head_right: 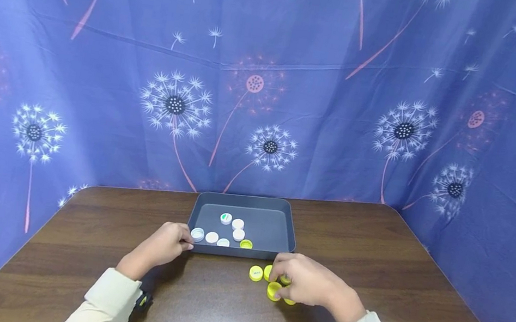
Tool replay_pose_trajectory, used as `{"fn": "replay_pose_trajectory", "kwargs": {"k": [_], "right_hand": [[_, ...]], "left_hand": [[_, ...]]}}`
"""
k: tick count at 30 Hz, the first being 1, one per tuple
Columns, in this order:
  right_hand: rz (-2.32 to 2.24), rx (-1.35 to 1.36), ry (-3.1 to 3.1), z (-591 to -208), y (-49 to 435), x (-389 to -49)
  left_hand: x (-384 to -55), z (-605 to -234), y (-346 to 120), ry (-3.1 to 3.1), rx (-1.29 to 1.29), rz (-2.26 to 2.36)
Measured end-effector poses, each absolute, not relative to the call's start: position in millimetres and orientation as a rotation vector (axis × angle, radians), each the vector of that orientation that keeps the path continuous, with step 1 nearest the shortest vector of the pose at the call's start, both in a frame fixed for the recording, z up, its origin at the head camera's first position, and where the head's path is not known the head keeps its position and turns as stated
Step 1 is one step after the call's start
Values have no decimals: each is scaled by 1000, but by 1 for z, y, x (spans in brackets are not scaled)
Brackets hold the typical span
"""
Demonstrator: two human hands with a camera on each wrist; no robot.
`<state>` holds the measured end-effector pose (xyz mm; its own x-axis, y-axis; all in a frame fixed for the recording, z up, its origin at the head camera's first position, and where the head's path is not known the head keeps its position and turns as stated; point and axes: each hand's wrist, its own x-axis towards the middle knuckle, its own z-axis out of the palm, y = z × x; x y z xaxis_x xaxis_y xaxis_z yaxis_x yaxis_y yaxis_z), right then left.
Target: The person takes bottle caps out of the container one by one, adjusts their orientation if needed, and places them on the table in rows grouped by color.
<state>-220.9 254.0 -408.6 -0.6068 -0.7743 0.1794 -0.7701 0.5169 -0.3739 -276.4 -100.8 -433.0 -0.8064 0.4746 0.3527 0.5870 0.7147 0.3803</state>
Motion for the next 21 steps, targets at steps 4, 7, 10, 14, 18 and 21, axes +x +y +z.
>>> {"fn": "replay_pose_trajectory", "kwargs": {"k": [4, 7, 10, 14, 18, 21], "right_hand": [[-712, -1363, 2704, -406, 257, -223], [-729, -1366, 2708, -405, 259, -224], [-784, -1387, 2703, -404, 261, -227], [-907, -1380, 2686, -403, 265, -231], [-974, -1395, 2735, -404, 268, -235], [-1011, -1446, 2789, -404, 267, -238]], "left_hand": [[-276, -433, -101, -2706, -830, -723], [-275, -432, -101, -2727, -815, -734], [-275, -432, -102, -2727, -818, -736], [-275, -432, -102, -2715, -818, -742], [-276, -431, -101, -2724, -810, -750], [-277, -431, -101, -2736, -806, -749]]}}
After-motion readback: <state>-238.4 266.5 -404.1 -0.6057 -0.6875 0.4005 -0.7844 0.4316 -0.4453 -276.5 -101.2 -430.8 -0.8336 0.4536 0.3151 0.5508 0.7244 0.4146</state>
